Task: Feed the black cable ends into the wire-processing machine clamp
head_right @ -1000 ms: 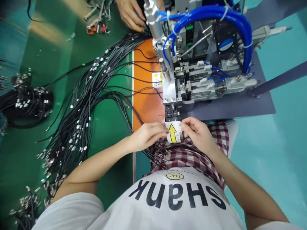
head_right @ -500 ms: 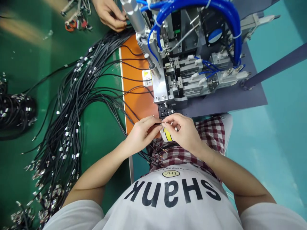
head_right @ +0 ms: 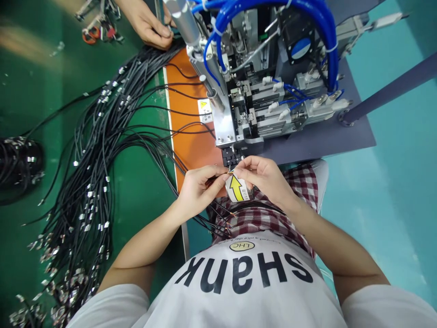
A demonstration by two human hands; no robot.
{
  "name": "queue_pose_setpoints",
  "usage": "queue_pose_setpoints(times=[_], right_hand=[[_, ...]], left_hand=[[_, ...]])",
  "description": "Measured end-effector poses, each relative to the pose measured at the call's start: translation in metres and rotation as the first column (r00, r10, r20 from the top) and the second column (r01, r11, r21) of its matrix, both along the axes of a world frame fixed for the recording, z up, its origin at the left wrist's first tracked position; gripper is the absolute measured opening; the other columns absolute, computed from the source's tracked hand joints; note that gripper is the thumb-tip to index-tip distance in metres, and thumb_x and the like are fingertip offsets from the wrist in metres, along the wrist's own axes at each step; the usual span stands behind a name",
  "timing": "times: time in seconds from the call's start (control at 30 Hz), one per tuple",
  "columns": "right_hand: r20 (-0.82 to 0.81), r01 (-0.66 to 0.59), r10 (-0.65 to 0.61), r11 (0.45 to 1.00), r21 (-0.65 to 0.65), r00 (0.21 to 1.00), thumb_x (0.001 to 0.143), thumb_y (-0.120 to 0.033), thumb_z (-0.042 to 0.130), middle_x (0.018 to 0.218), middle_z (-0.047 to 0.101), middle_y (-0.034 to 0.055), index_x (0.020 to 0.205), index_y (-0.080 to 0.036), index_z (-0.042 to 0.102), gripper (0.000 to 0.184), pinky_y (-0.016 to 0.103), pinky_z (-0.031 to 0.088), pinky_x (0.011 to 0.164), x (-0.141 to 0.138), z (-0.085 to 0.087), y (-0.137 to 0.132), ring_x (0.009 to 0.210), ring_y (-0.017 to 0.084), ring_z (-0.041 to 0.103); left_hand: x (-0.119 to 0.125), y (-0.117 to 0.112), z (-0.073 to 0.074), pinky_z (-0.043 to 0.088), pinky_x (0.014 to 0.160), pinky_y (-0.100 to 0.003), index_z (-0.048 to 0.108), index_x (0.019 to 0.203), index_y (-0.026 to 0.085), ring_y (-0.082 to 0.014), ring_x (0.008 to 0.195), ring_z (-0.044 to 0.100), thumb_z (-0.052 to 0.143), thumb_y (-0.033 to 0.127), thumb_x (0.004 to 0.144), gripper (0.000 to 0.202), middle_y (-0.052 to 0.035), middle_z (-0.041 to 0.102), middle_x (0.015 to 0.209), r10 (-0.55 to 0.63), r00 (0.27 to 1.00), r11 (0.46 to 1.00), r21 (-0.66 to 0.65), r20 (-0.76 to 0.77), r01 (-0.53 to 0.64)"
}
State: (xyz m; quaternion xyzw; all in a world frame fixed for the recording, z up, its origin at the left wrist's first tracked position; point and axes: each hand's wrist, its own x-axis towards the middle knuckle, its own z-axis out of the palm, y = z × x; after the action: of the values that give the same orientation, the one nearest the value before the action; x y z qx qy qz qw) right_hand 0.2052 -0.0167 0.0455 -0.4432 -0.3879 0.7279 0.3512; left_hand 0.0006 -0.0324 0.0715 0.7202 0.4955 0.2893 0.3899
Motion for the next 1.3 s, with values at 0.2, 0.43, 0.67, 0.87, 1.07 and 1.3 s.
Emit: queue_pose_setpoints(times=[0.2,0.43,0.67,0.87,1.07,1.3], right_hand=[[0.069,0.016,-0.02,0.998,0.057,0.997,0.076,-0.042,0.084,0.076,0.066,-0.0009,0.084,-0.02,0.067,0.029,0.022,0.045,0.051,-0.007,-0.006,-0.009,0.058,0.009,0.055],[0.06,0.026,-0.032,0.995,0.091,0.998,0.075,-0.04,0.086,0.078,0.069,0.0001,0.086,-0.02,0.07,0.027,0.023,0.049,0.053,0.0,-0.01,-0.007,0.06,0.01,0.058],[0.145,0.008,-0.036,0.983,0.186,0.989,0.082,-0.04,0.079,0.075,0.069,0.0006,0.088,-0.02,0.073,0.022,0.025,0.051,0.056,-0.005,-0.006,-0.009,0.059,0.011,0.06],[0.102,0.028,-0.047,0.983,0.18,0.994,0.088,-0.038,0.073,0.074,0.065,-0.0006,0.087,-0.018,0.066,0.021,0.023,0.046,0.051,-0.01,-0.008,-0.016,0.055,0.009,0.057],[0.128,-0.021,-0.003,0.983,0.185,0.992,0.091,-0.036,0.07,0.076,0.063,-0.0012,0.089,-0.018,0.064,0.019,0.023,0.045,0.052,-0.008,-0.01,-0.017,0.056,0.009,0.057],[0.167,-0.056,0.021,0.976,0.209,0.986,0.092,-0.036,0.069,0.075,0.062,-0.0013,0.088,-0.018,0.062,0.019,0.023,0.045,0.052,-0.008,-0.008,-0.017,0.056,0.009,0.057]], left_hand=[[-0.001,-0.003,-0.005,0.055,0.066,-0.024,0.072,0.101,0.018,-0.0123,0.069,0.065,0.058,0.03,0.099,0.019,-0.0024,0.073,0.081,0.007,0.998,0.998,-0.068,0.057,-0.003],[-0.002,-0.005,-0.007,0.058,0.065,-0.024,0.072,0.104,0.018,-0.0111,0.067,0.063,0.058,0.033,0.099,0.022,-0.0026,0.072,0.082,0.022,0.996,0.992,-0.125,0.089,-0.011],[-0.001,-0.009,-0.01,0.058,0.064,-0.023,0.072,0.109,0.018,-0.0105,0.064,0.064,0.059,0.031,0.098,0.021,-0.0026,0.071,0.08,0.085,0.988,0.986,-0.151,0.132,-0.065],[0.006,-0.009,-0.016,0.057,0.054,-0.019,0.073,0.109,0.017,-0.0086,0.063,0.064,0.069,0.032,0.092,0.023,-0.0068,0.07,0.096,0.194,0.918,0.956,-0.278,0.346,-0.097],[0.01,0.0,-0.012,0.055,0.05,-0.019,0.075,0.094,0.015,-0.0069,0.054,0.061,0.078,0.034,0.084,0.022,-0.0029,0.068,0.081,0.307,0.803,0.872,-0.489,0.51,-0.023],[0.013,0.002,-0.019,0.045,0.042,-0.019,0.072,0.09,0.014,-0.0075,0.043,0.055,0.083,0.031,0.079,0.023,0.0019,0.062,0.057,0.428,0.737,0.783,-0.622,0.522,-0.014]])
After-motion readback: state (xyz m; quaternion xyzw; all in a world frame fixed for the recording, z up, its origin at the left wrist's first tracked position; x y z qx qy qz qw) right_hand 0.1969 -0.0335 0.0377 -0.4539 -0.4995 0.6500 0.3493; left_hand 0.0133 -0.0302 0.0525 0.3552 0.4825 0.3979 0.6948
